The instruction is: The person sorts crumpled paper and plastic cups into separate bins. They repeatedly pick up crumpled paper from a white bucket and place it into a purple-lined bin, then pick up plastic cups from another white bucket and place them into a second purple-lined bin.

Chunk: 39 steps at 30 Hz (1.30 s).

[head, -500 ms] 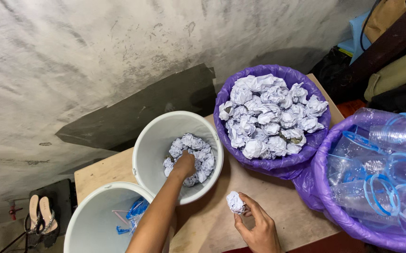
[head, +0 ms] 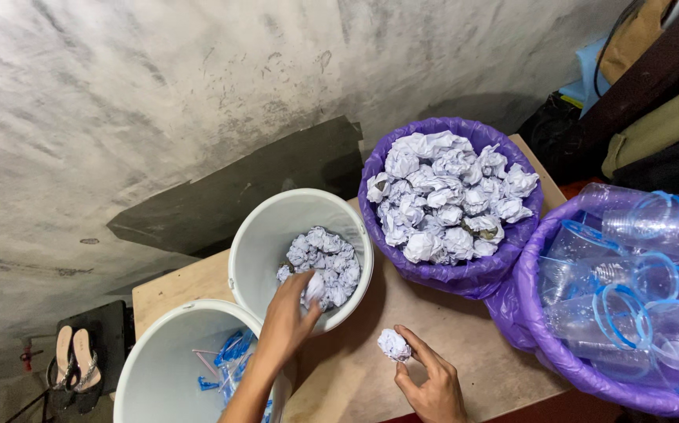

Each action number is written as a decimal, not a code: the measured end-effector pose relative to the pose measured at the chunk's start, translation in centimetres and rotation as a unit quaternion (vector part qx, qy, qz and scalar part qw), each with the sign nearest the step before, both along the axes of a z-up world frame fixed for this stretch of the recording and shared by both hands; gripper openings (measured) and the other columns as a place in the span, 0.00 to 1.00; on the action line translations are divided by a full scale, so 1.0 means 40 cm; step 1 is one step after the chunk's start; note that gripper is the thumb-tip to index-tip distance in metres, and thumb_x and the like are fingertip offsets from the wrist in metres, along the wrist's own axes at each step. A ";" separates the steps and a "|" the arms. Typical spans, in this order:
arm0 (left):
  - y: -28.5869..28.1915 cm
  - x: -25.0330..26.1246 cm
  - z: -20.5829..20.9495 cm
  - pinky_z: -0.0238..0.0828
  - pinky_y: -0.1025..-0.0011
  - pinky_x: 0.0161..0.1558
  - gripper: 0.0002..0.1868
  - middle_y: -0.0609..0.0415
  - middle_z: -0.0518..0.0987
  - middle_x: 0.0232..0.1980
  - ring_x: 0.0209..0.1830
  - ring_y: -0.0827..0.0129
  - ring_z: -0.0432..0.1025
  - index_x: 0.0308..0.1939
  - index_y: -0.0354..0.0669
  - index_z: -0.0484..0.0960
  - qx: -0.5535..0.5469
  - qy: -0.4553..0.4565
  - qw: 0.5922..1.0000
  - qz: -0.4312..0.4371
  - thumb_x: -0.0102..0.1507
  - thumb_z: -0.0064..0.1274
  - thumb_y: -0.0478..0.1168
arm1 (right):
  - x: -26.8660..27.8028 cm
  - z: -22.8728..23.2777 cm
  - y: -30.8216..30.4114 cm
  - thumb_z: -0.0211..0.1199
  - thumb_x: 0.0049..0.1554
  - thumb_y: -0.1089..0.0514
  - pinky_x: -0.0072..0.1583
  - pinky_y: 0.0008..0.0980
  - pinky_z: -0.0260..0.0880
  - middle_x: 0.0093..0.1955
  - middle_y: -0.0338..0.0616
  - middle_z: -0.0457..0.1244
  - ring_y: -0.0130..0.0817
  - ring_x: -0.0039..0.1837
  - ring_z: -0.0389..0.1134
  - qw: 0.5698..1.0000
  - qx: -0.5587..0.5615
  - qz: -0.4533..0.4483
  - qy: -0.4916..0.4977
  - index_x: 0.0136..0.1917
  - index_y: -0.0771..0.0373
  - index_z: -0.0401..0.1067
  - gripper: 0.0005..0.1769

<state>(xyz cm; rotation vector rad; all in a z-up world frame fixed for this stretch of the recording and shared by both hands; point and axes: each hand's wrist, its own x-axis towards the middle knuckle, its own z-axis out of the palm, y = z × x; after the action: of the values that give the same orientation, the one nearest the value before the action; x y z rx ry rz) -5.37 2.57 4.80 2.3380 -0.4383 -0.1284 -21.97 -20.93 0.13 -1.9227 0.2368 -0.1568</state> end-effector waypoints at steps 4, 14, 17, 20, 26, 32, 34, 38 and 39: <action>0.095 -0.165 -0.034 0.68 0.59 0.62 0.29 0.40 0.77 0.61 0.63 0.48 0.72 0.63 0.39 0.74 -0.008 0.014 0.997 0.071 0.57 0.59 0.34 | -0.031 -0.057 -0.006 0.61 0.48 0.71 0.63 0.43 0.76 0.67 0.54 0.67 0.49 0.68 0.69 0.999 0.005 -0.025 0.026 0.69 0.61 0.70 0.34; 0.215 -0.398 -0.472 0.73 0.57 0.58 0.34 0.37 0.80 0.54 0.57 0.47 0.77 0.56 0.40 0.82 -0.084 -0.153 0.984 0.030 0.43 0.65 0.30 | -0.122 -0.283 -0.020 0.52 0.50 0.81 0.66 0.41 0.74 0.75 0.53 0.60 0.48 0.73 0.66 0.960 0.271 -0.037 0.067 0.66 0.69 0.68 0.31; 0.189 -0.371 -0.459 0.75 0.61 0.57 0.34 0.38 0.80 0.54 0.56 0.49 0.79 0.55 0.41 0.83 -0.130 -0.174 0.976 0.029 0.43 0.65 0.29 | -0.129 -0.290 -0.033 0.53 0.49 0.81 0.67 0.41 0.75 0.74 0.55 0.61 0.49 0.72 0.67 0.954 0.292 -0.058 0.043 0.66 0.71 0.68 0.31; 0.146 -0.335 -0.380 0.75 0.62 0.57 0.33 0.39 0.80 0.54 0.55 0.51 0.78 0.55 0.42 0.83 -0.136 -0.195 0.971 0.031 0.43 0.63 0.29 | -0.129 -0.271 -0.056 0.59 0.49 0.81 0.66 0.41 0.74 0.74 0.55 0.60 0.47 0.73 0.66 0.953 0.291 -0.082 0.030 0.66 0.70 0.66 0.31; 0.005 -0.337 -0.182 0.76 0.61 0.57 0.32 0.42 0.78 0.60 0.60 0.52 0.76 0.56 0.42 0.82 -0.137 -0.162 0.977 0.032 0.45 0.63 0.28 | -0.129 -0.201 -0.140 0.61 0.51 0.78 0.67 0.41 0.72 0.74 0.56 0.59 0.45 0.73 0.64 0.960 0.253 -0.118 -0.037 0.65 0.70 0.66 0.28; -0.102 -0.333 -0.045 0.75 0.62 0.59 0.30 0.44 0.79 0.61 0.62 0.53 0.76 0.57 0.42 0.82 -0.147 -0.154 0.977 -0.017 0.49 0.62 0.27 | -0.150 -0.118 -0.182 0.62 0.52 0.75 0.66 0.41 0.74 0.73 0.55 0.62 0.44 0.71 0.67 0.969 0.188 -0.147 -0.068 0.66 0.67 0.67 0.28; -0.129 -0.331 -0.018 0.75 0.62 0.59 0.30 0.45 0.79 0.62 0.62 0.54 0.76 0.57 0.43 0.83 -0.148 -0.145 0.978 -0.009 0.49 0.63 0.27 | -0.150 -0.087 -0.186 0.64 0.52 0.73 0.65 0.41 0.74 0.72 0.55 0.62 0.44 0.71 0.67 0.975 0.149 -0.150 -0.074 0.65 0.66 0.67 0.28; -0.149 -0.311 0.030 0.71 0.58 0.61 0.31 0.42 0.77 0.63 0.65 0.49 0.73 0.59 0.41 0.80 -0.140 -0.131 0.981 -0.031 0.50 0.62 0.27 | -0.135 -0.017 -0.180 0.64 0.53 0.72 0.64 0.41 0.74 0.72 0.54 0.63 0.42 0.70 0.69 0.979 0.095 -0.163 -0.075 0.64 0.65 0.69 0.25; -0.153 -0.309 0.039 0.70 0.58 0.62 0.31 0.42 0.77 0.63 0.65 0.48 0.73 0.59 0.40 0.80 -0.142 -0.138 0.980 -0.030 0.50 0.62 0.27 | -0.126 0.000 -0.178 0.64 0.54 0.72 0.64 0.41 0.73 0.72 0.54 0.64 0.42 0.70 0.69 0.979 0.090 -0.169 -0.070 0.64 0.65 0.69 0.24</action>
<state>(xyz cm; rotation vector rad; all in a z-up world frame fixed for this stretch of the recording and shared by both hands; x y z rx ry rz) -17.71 -3.56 6.37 2.0661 -0.6215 0.2206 -27.02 -28.04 0.15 -1.6715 0.4667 -0.4798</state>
